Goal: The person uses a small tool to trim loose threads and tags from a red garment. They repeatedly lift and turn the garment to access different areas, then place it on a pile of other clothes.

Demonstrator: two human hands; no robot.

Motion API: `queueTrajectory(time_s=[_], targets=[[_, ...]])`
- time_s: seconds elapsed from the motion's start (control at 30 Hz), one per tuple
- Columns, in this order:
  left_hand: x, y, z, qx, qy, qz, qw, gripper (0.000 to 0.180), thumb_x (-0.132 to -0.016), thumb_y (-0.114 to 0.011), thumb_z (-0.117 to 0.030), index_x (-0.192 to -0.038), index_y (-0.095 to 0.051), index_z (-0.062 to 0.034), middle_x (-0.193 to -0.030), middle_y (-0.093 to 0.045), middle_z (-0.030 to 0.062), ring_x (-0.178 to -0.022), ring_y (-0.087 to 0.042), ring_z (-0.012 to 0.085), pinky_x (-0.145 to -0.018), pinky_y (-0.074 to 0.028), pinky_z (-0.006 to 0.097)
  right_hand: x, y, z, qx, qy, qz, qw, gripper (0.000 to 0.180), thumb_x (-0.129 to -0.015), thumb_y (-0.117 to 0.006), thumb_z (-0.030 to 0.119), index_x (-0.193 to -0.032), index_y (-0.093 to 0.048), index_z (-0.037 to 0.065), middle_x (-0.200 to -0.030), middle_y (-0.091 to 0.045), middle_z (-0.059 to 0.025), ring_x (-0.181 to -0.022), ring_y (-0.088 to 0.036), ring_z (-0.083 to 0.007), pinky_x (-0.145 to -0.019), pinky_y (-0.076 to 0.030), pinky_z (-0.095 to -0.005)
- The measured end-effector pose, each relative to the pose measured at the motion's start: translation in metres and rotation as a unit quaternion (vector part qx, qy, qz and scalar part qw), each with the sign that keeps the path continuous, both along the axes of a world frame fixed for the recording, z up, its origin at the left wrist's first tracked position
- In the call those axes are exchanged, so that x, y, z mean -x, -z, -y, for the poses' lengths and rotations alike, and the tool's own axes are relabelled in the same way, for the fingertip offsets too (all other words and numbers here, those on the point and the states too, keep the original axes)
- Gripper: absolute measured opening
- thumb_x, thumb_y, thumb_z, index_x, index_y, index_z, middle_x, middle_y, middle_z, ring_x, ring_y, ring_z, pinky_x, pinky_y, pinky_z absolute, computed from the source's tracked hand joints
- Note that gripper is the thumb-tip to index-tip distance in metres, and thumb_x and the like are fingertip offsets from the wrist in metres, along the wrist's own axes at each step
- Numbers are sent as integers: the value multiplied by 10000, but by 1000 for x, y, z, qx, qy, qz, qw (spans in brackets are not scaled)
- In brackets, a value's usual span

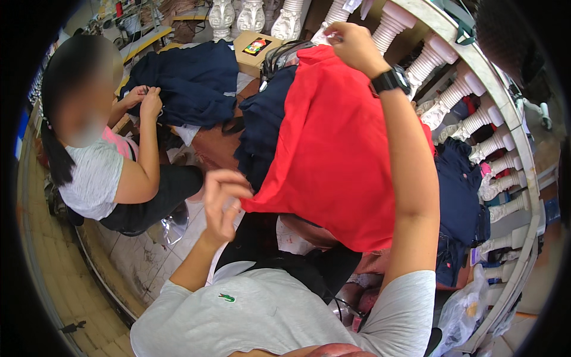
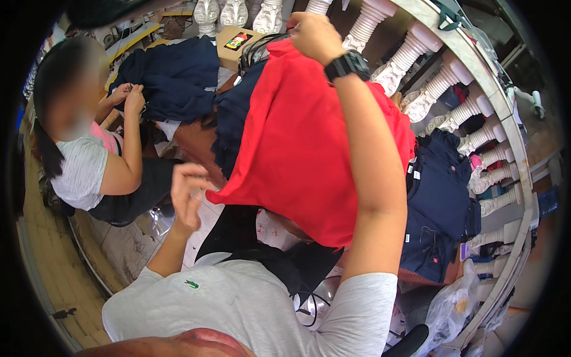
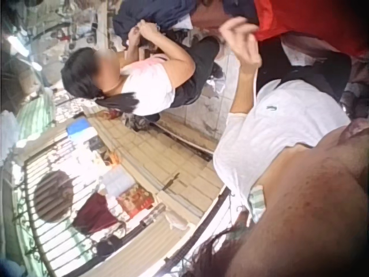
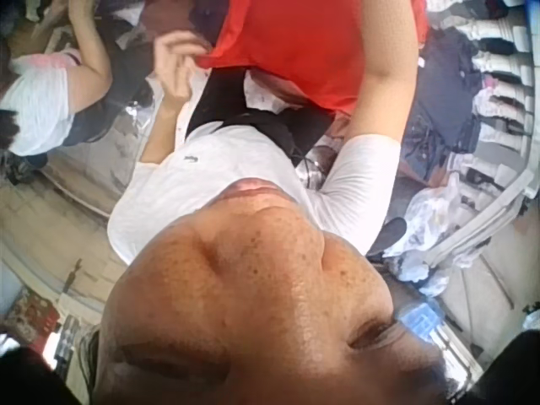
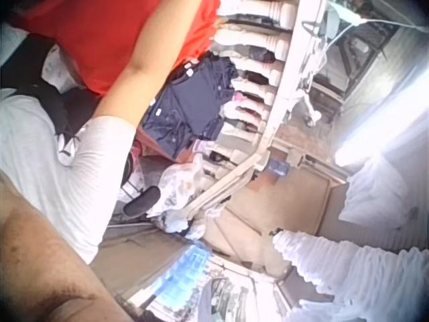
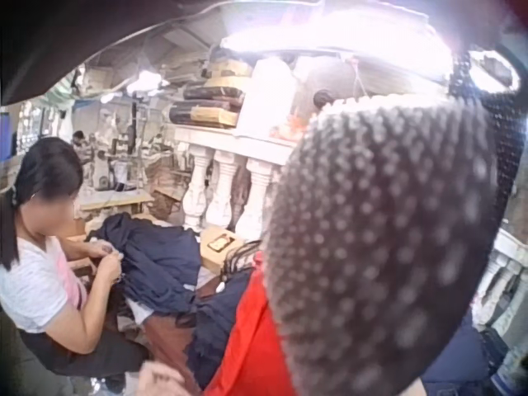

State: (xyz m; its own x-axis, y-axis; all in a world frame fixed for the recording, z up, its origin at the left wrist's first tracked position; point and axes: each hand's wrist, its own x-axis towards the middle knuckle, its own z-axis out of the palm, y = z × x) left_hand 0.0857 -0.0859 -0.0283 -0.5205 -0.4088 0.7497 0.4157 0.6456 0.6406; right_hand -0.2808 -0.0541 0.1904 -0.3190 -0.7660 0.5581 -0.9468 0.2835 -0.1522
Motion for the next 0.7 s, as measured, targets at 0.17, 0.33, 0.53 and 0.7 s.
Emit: queueTrajectory(time_s=[0.17,0.33,0.53,0.7], targets=[[90,-61,24,41,-34,-23,998,338,-883,-704,-165,-1168,-607,-12,-1188,-561,146,-1171,-523,282,-1034,-405,386,35,19,-57,108,170,40,979,296,-860,-644,204,-1117,-689,63,-1017,-715,-235,-1005,-679,-395,-890,-529,-447],[214,-91,19,157,14,-56,986,289,-836,-771,-89,-1100,-664,-47,-1096,-644,87,-902,-614,234,-819,-504,319,86,57,-90,272,231,305,883,253,-873,-657,186,-1060,-672,17,-892,-720,-143,-689,-655,-227,-584,-499,-353],[192,-74,34,-217,232,-11,948,65,-926,-721,-65,-885,-681,-34,-853,-684,2,-703,-563,40,-639,-473,213,71,-8,-163,259,121,491,823,177,-934,-648,165,-1022,-642,11,-845,-636,-48,-454,-354,-37,-405,-245,-237],[197,-125,38,-86,209,-50,973,64,-907,-723,-64,-906,-698,-5,-822,-662,29,-708,-583,81,-636,-461,235,32,11,-195,186,116,480,850,178,-960,-606,157,-1056,-670,21,-786,-637,-10,-448,-359,-27,-412,-231,-226]])
